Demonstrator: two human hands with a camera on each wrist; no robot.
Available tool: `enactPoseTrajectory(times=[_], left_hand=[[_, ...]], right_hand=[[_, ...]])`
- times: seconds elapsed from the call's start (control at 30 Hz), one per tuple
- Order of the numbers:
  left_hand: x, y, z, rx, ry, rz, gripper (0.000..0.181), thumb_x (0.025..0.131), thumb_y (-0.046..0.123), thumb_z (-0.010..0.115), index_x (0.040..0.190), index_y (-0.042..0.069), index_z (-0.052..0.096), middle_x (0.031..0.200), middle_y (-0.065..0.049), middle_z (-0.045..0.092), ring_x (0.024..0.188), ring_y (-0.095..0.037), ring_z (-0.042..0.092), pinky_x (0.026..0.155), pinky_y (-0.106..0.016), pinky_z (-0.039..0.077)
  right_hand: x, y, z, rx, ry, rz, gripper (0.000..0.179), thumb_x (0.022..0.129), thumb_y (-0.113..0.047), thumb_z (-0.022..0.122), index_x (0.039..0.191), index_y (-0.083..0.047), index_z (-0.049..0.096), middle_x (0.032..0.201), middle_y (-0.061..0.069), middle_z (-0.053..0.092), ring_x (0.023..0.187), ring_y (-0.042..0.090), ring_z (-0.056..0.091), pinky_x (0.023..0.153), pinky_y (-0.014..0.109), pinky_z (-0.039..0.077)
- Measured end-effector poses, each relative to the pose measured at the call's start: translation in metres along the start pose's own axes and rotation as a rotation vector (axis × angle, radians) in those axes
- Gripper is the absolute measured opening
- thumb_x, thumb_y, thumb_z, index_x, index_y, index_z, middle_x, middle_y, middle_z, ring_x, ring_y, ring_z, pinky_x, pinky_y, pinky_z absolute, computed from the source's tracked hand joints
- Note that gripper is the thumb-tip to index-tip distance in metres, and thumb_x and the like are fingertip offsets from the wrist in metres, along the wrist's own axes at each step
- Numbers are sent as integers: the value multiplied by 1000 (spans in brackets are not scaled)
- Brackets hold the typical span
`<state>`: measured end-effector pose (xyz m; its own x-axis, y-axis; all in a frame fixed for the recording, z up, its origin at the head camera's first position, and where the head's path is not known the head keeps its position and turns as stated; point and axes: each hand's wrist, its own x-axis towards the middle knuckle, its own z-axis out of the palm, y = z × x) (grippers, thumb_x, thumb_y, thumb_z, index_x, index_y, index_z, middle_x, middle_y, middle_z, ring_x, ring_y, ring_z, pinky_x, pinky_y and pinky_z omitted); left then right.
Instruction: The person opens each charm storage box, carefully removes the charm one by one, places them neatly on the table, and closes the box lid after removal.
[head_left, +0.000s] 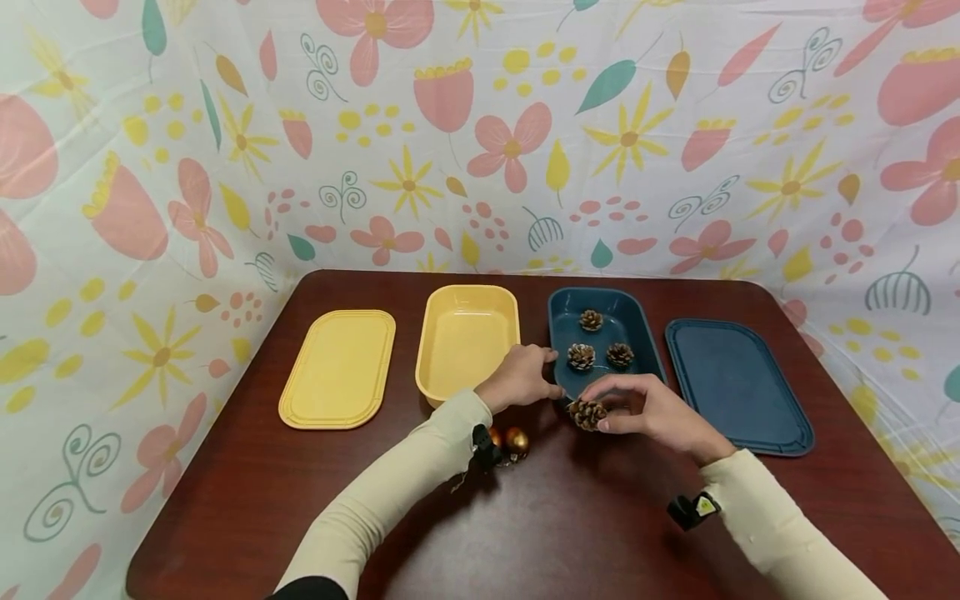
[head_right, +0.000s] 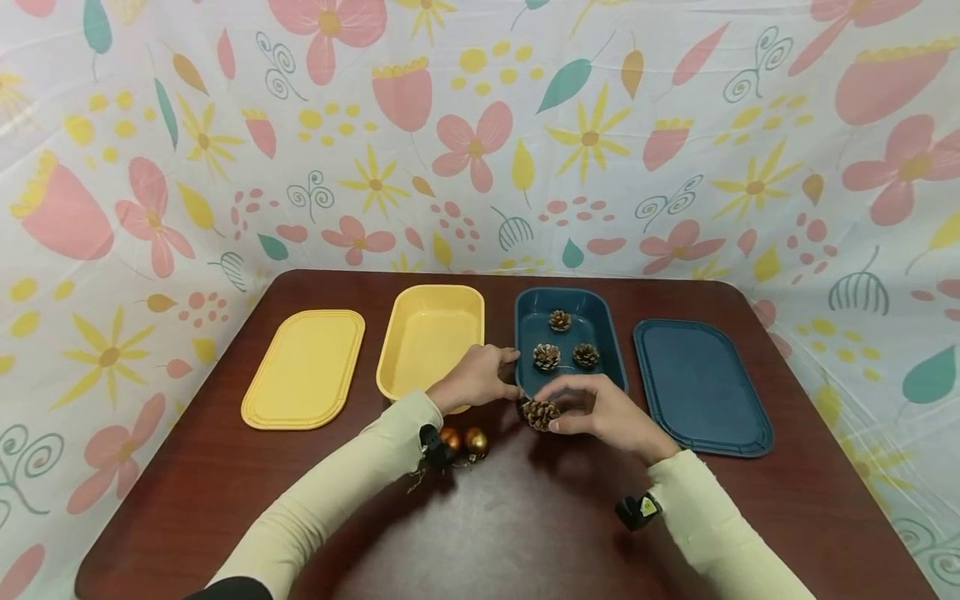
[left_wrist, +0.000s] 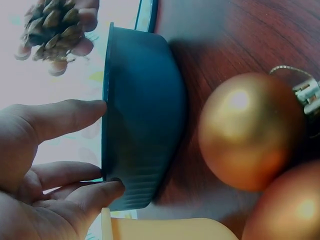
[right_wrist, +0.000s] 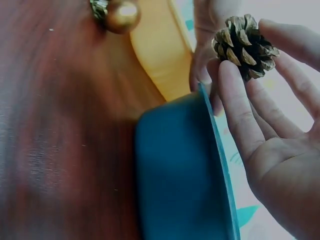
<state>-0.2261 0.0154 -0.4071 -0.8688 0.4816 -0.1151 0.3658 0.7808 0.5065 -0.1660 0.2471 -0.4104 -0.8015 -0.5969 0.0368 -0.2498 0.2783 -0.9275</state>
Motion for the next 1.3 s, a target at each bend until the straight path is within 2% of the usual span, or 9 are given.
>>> enactPoseTrajectory(times=[0.23,0.33,0.47,0.6,0.67,0.97,1.07,1.17,1.3], left_hand=[[1,0,0,13,7,-1,68,85,33,80,143,7,57,149,-7,56,130,-24,60,102,-31,54],[1,1,0,16,2,3,68,85,34,80,143,7,57,149,-8,56,120,-24,67,98,-29,56],[1,2,0,5,-12,5,68,85,33,80,143,7,57,150,-9,55,83,-22,73,89,-25,58],[1,1,0,-26,-29,-2,67,86,31,80,144,7,55,152,-10,52,47,-17,56,73,-21,56],[0,1,-1,-41,-29,-6,66,87,30,79,144,7,55,152,-10,52,41,-14,48,65,-19,52],[0,1,2,-70,-25,-11,67,88,27,78,147,5,51,152,-10,51,38,-9,32,48,-19,35],[-1,2,3,-66,1,-16,68,87,27,79,146,5,52,149,-10,55,41,-6,40,56,-16,40],[-3,2,3,-129,1,-46,72,87,28,79,149,6,49,124,-18,71,47,-9,43,59,-20,41],[-4,3,4,-274,25,-103,84,86,25,81,156,8,37,122,-18,71,83,-14,70,71,-22,55]], right_hand=[[-2,8,14,61,-66,20,33,92,-6,71,125,-2,65,128,15,64,104,14,71,82,34,61],[-1,11,21,40,-72,18,35,91,-6,72,125,-1,65,127,20,64,98,18,73,81,34,62],[0,14,33,-50,-62,21,34,90,-8,73,124,-7,68,123,18,69,98,18,73,80,30,62],[3,19,43,-216,-30,7,32,88,-9,77,119,-15,71,119,9,73,101,16,72,81,28,61],[5,20,48,-291,-11,-9,32,86,-9,78,116,-17,72,116,5,74,102,15,71,81,29,61],[13,26,63,-406,25,-17,32,82,-6,81,110,-19,73,113,1,74,100,17,72,77,29,61],[15,26,65,-387,24,-11,32,82,-6,81,110,-18,72,112,1,73,99,17,72,77,29,61],[16,26,67,-386,23,-13,32,82,-5,81,110,-17,72,112,1,73,98,17,73,78,29,61],[17,25,68,-395,23,-17,32,82,-4,81,110,-16,72,111,2,73,95,15,74,78,30,61]])
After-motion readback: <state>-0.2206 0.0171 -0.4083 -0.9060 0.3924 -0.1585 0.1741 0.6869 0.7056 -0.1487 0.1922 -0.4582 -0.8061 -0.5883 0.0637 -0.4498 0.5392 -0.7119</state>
